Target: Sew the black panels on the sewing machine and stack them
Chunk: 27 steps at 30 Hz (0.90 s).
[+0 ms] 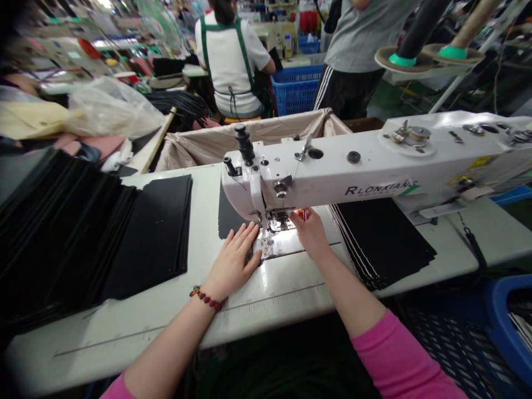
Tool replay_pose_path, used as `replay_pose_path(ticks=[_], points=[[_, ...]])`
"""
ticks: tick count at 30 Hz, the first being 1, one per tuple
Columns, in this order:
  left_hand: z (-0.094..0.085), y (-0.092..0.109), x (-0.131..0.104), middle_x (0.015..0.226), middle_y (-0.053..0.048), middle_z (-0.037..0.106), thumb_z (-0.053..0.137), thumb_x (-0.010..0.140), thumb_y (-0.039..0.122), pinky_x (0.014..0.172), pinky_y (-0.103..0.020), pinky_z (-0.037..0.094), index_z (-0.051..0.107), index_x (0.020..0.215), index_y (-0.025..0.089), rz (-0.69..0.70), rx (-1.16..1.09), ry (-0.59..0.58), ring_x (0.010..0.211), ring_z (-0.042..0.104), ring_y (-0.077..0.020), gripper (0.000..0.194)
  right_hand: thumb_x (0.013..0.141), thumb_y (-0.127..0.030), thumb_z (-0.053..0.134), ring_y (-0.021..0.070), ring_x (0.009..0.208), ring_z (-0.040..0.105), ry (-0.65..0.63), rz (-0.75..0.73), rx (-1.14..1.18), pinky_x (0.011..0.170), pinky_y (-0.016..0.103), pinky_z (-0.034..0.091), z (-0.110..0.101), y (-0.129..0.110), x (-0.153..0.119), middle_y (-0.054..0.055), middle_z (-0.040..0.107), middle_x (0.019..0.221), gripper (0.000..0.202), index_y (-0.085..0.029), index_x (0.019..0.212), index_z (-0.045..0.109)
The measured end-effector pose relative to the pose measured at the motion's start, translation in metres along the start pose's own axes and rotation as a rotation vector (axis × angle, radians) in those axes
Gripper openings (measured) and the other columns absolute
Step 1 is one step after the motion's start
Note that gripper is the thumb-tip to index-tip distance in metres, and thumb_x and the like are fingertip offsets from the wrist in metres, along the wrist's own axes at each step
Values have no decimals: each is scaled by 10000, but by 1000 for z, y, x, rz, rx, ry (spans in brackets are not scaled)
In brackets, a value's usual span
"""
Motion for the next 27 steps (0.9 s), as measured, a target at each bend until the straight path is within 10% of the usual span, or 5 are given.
replay_pose_path(ticks=[15,27], points=[[-2,0,-2,1536,-81,352,474,939,352,1190,-508,185,338,1460,200,-21,-35,41,1449,245,-251,559,727,-538,661,99,471,343,-59,-22,-38,449,235,294,-5,-17,-10,-85,383,569,356,-232,728,478],[3,-2,-3,1559,-126,289,481,934,371,1177,-523,201,246,1497,166,-26,-54,78,1464,182,-279,644,916,-390,490,133,548,469,-154,-244,-510,565,262,398,-41,-13,-124,-40,486,645,178,-233,832,507]])
Point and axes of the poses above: each hand's wrist, its own x-axis towards the middle knuckle, its own z-axis out of the palm, y = z × x, the point moved 3 cm from there along x, towards the middle knuckle
